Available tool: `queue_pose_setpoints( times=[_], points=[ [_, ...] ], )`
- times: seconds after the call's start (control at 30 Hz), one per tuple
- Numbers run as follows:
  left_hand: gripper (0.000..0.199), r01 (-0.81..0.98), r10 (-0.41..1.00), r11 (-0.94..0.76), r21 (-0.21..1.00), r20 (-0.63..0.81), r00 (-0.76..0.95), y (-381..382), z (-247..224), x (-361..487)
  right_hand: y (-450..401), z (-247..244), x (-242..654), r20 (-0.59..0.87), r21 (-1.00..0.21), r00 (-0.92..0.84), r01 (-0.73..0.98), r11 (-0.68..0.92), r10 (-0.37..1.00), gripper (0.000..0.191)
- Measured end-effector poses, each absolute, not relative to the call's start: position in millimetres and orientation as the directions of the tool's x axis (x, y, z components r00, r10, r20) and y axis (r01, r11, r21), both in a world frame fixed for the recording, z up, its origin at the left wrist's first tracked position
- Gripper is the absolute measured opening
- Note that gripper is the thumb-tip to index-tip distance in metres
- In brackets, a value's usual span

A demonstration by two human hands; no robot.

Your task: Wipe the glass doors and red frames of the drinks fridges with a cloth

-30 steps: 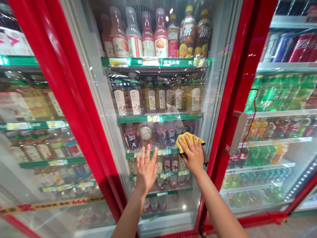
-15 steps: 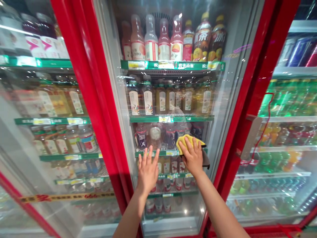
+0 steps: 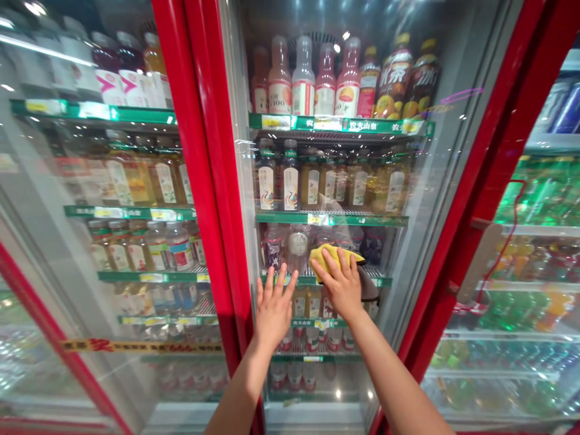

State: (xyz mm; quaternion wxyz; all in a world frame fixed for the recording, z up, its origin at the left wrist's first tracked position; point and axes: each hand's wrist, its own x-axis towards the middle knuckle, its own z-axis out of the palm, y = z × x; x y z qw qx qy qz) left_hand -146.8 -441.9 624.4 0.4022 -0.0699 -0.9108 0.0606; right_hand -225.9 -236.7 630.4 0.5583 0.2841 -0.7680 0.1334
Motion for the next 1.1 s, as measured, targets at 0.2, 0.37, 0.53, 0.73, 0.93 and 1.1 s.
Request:
queue_pose_setpoints(
  times=[0.2,0.37,0.53,0.73,0.93,1.1],
  points=[
    [0.085,0.058,0.159,0.985,-0.162,0.731,-0.664,-455.0,623.7,-141.6,-221.5,645.9,-237.6,0.967,-0.107,-0.253,-0.494,0.863,-0.025,0.072],
    [0.088,0.038,0.146,0.986,-0.165,0.717,-0.681,-458.3,629.0,-139.4,-282.0,686.8,-230.5,0.966,-0.122,-0.258,-0.475,0.871,-0.006,0.067],
    [0.086,0.018,0.124,0.988,-0.153,0.722,-0.681,-466.2,633.1,-136.4,-277.6,656.6,-221.2,0.942,0.149,-0.171,-0.561,0.815,-0.290,0.051],
    [0.088,-0.025,0.093,0.990,-0.136,0.785,-0.612,-485.0,630.9,-129.3,-282.5,665.6,-230.8,0.990,-0.026,-0.131,-0.582,0.813,-0.062,0.058],
    [0.087,-0.049,0.072,0.991,-0.124,0.806,-0.588,-501.5,628.9,-122.2,-344.8,682.9,-218.8,0.984,0.001,-0.144,-0.566,0.824,-0.100,0.061],
    [0.084,-0.036,0.070,0.993,-0.111,0.814,-0.577,-513.7,626.4,-117.7,-327.2,651.7,-213.9,0.920,0.243,-0.106,-0.601,0.761,-0.377,0.059]
  ],
)
